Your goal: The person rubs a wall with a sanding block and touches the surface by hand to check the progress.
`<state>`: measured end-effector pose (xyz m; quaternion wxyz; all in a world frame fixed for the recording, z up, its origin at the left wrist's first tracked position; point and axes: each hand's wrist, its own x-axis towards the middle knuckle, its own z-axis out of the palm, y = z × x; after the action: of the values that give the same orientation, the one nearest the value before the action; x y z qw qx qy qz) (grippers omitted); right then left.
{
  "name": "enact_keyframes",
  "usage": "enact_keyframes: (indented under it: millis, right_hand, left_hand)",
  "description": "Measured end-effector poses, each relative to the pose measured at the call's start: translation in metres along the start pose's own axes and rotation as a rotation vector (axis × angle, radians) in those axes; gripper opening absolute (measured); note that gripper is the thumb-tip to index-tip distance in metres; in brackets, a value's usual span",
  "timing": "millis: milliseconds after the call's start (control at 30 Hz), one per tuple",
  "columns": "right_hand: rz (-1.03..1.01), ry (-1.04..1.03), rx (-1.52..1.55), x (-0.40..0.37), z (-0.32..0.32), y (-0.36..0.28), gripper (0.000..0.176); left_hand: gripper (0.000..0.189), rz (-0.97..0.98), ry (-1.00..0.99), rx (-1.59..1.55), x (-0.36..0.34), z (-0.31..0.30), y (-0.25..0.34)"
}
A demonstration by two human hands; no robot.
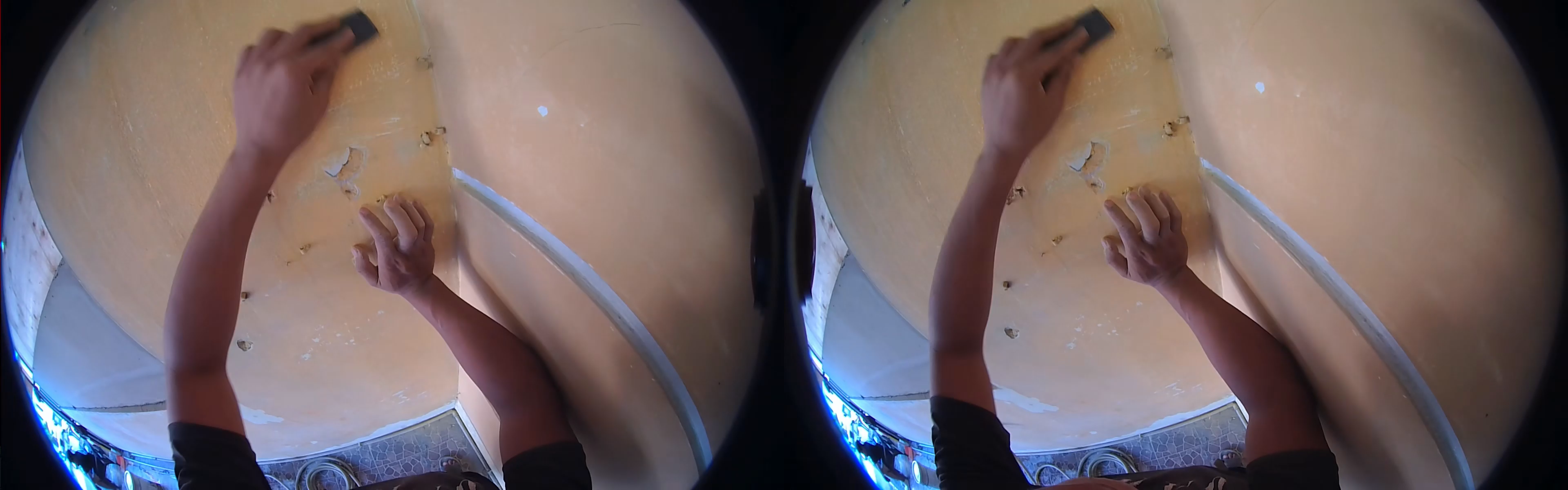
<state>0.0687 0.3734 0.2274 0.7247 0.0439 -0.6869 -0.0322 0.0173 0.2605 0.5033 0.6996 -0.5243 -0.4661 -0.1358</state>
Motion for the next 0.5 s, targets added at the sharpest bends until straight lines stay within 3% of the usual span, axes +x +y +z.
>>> enact_keyframes:
  millis: [100,167,300,367,400,433,500]
  right_hand:
    - [0.015,-0.014,0.007,-0.001,0.0,0.0,0.057]
    - [-0.006,-0.005,0.002,0.0,0.001,0.002,0.055]
    - [0.0,-0.027,0.007,0.004,0.0,0.003,0.057]
    - [-0.005,-0.006,0.013,0.001,0.001,0.001,0.056]
    - [-0.009,-0.01,0.017,0.001,0.001,0.002,0.056]
    - [-0.004,-0.014,0.012,0.001,0.0,0.001,0.055]
    - [-0.001,-0.018,0.02,0.001,-0.001,-0.001,0.055]
  left_hand:
    - [0.026,-0.036,-0.017,0.022,-0.012,0.007,0.021]
    - [0.029,0.213,-0.245,-0.054,-0.046,0.003,0.047]
    - [0.03,0.3,-0.185,-0.041,-0.028,-0.001,0.023]
    - [0.031,0.199,-0.105,0.164,0.008,-0.006,-0.016]
    - [0.029,0.127,0.027,0.12,0.023,-0.001,-0.041]
    - [0.029,-0.099,-0.058,0.037,0.039,-0.022,-0.026]
    - [0.031,-0.074,-0.019,0.041,0.021,-0.001,-0.03]
